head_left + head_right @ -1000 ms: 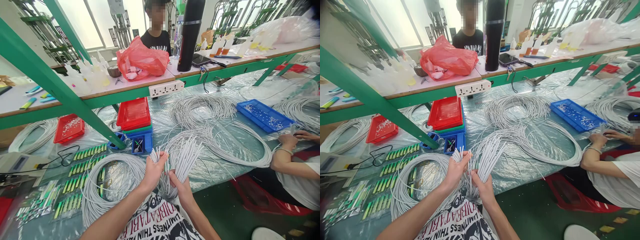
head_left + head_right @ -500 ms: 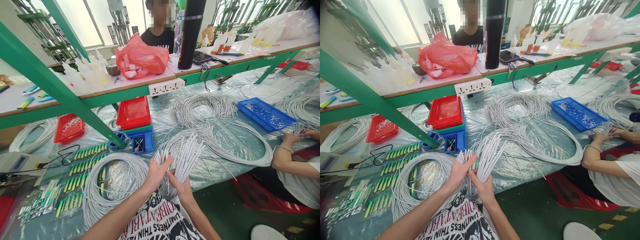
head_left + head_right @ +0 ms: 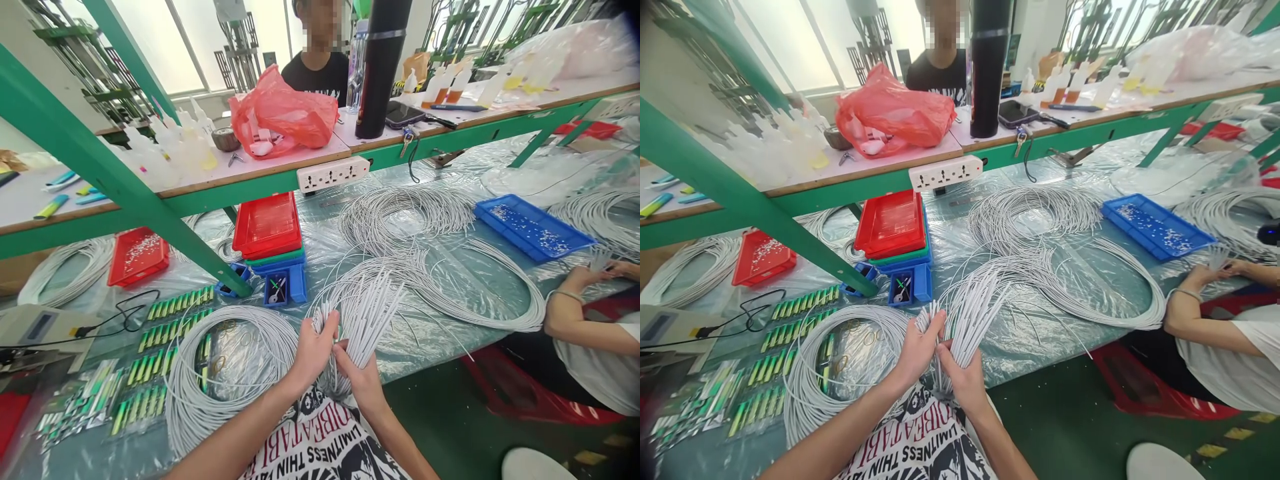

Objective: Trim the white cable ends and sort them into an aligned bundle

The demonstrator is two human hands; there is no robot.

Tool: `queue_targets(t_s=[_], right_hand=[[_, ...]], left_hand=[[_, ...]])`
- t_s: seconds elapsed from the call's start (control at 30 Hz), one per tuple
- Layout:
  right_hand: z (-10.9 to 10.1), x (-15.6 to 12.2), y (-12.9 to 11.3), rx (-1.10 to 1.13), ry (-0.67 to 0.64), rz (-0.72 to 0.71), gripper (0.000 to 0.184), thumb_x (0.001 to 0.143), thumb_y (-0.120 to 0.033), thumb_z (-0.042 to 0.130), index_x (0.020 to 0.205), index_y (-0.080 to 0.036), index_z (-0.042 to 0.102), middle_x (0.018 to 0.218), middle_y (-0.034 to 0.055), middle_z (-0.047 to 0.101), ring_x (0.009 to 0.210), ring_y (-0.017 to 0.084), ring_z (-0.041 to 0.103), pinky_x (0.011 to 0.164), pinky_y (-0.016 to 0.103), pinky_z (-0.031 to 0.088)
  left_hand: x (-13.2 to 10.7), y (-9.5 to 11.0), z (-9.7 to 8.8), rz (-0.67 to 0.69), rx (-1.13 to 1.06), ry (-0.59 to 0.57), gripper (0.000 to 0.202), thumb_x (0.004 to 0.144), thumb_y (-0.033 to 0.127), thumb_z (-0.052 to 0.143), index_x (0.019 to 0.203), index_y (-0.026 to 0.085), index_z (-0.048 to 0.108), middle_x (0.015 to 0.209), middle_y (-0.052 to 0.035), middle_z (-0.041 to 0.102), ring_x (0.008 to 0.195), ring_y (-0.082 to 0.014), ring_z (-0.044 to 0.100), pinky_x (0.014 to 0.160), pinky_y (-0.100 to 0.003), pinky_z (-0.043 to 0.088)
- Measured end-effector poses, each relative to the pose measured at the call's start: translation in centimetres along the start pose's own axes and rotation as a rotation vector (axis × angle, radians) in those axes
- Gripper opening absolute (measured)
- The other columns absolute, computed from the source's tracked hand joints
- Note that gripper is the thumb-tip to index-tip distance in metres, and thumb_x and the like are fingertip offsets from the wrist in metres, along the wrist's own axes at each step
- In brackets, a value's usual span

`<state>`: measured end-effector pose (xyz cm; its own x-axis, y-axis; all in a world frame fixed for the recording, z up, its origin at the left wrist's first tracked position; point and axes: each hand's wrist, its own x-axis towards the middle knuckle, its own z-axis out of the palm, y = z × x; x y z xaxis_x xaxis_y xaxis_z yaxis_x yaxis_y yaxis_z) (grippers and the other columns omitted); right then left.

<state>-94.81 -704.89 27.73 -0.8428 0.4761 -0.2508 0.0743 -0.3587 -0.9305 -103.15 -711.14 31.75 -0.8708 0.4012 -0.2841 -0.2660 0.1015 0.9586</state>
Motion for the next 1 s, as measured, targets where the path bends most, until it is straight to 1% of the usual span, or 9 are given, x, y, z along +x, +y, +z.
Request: queue_targets(t_s=[0.13,0.23,0.3,0.4,0.5,0.63,0.77,0.83,1.0], right_hand=[[0.1,-0.1,-0.1,0.012,-0.020,-0.003,0.045,0.076,-0.057,0.068,0.077,-0.013,0.063,0.049,-0.0049,0.039,0.047,0.010,0.034,0.047,0.025,0.030],[0.0,-0.2,0.1,0.026,-0.031,-0.014,0.045,0.079,-0.056,0.066,0.077,-0.011,0.065,0.047,-0.0049,0.039,0.045,0.009,0.033,0.045,0.025,0.028],[0.0,-0.2,0.3,0.047,-0.046,-0.028,0.041,0.081,-0.053,0.066,0.074,-0.012,0.064,0.046,-0.0051,0.039,0.044,0.009,0.034,0.046,0.024,0.030],[-0.1,-0.2,0.8,0.097,-0.120,-0.034,0.038,0.083,-0.050,0.066,0.071,-0.014,0.061,0.044,-0.0063,0.038,0.044,0.009,0.039,0.049,0.025,0.039],[-0.3,-0.1,1.6,0.165,-0.202,0.000,0.038,0.081,-0.051,0.067,0.071,-0.016,0.057,0.047,-0.0061,0.042,0.039,0.007,0.037,0.042,0.023,0.038],[-1.0,-0.2,2.5,0.210,-0.307,0.017,0.036,0.083,-0.049,0.067,0.074,-0.016,0.054,0.052,-0.0055,0.046,0.037,0.005,0.033,0.038,0.021,0.033],[-1.8,-0.4,2.4,0.204,-0.411,0.028,0.034,0.086,-0.046,0.064,0.074,-0.017,0.054,0.047,-0.0080,0.038,0.037,0.006,0.033,0.039,0.021,0.030],[-2.0,-0.3,2.1,0.196,-0.458,0.037,0.033,0.087,-0.045,0.064,0.073,-0.017,0.054,0.047,-0.0081,0.037,0.038,0.006,0.034,0.040,0.022,0.029],[-2.2,-0.1,1.8,0.185,-0.550,0.040,0.030,0.088,-0.040,0.063,0.072,-0.016,0.057,0.046,-0.0074,0.038,0.038,0.006,0.034,0.039,0.021,0.027]], left_hand=[[0.1,-0.3,-0.4,0.031,-0.039,0.053,0.054,0.082,0.059,0.057,0.053,0.017,0.041,0.049,0.0046,0.036,0.049,-0.0088,0.035,0.049,-0.021,0.034],[0.5,-0.2,-0.8,0.050,-0.105,-0.006,0.055,0.088,0.058,0.048,0.053,0.016,0.046,0.051,0.0009,0.046,0.049,-0.0100,0.043,0.050,-0.022,0.036],[0.9,-0.1,-1.2,0.077,-0.122,-0.022,0.055,0.091,0.057,0.044,0.054,0.016,0.045,0.050,0.0010,0.046,0.047,-0.0095,0.044,0.049,-0.021,0.036],[1.1,0.1,-1.5,0.037,-0.185,-0.045,0.053,0.088,0.059,0.049,0.057,0.018,0.037,0.047,0.0073,0.029,0.039,-0.0053,0.027,0.040,-0.019,0.023],[0.7,0.1,-1.4,-0.010,-0.148,-0.146,0.048,0.085,0.060,0.053,0.065,0.017,0.045,0.048,0.0100,0.021,0.041,-0.0045,0.016,0.039,-0.018,0.015],[-0.1,0.3,-1.0,0.026,0.031,-0.182,0.041,0.083,0.053,0.061,0.072,0.014,0.056,0.048,0.0085,0.031,0.042,-0.0047,0.023,0.041,-0.018,0.022],[0.1,0.5,-1.0,0.055,0.011,-0.164,0.033,0.081,0.046,0.066,0.081,0.013,0.063,0.051,0.0068,0.038,0.045,-0.0044,0.025,0.043,-0.018,0.024],[0.3,0.6,-1.1,0.058,-0.008,-0.169,0.031,0.080,0.043,0.069,0.083,0.013,0.064,0.051,0.0072,0.037,0.045,-0.0045,0.025,0.043,-0.018,0.023],[0.9,0.7,-1.5,0.054,-0.090,-0.200,0.035,0.082,0.045,0.065,0.071,0.014,0.054,0.048,0.0088,0.028,0.044,-0.0042,0.020,0.041,-0.019,0.017]])
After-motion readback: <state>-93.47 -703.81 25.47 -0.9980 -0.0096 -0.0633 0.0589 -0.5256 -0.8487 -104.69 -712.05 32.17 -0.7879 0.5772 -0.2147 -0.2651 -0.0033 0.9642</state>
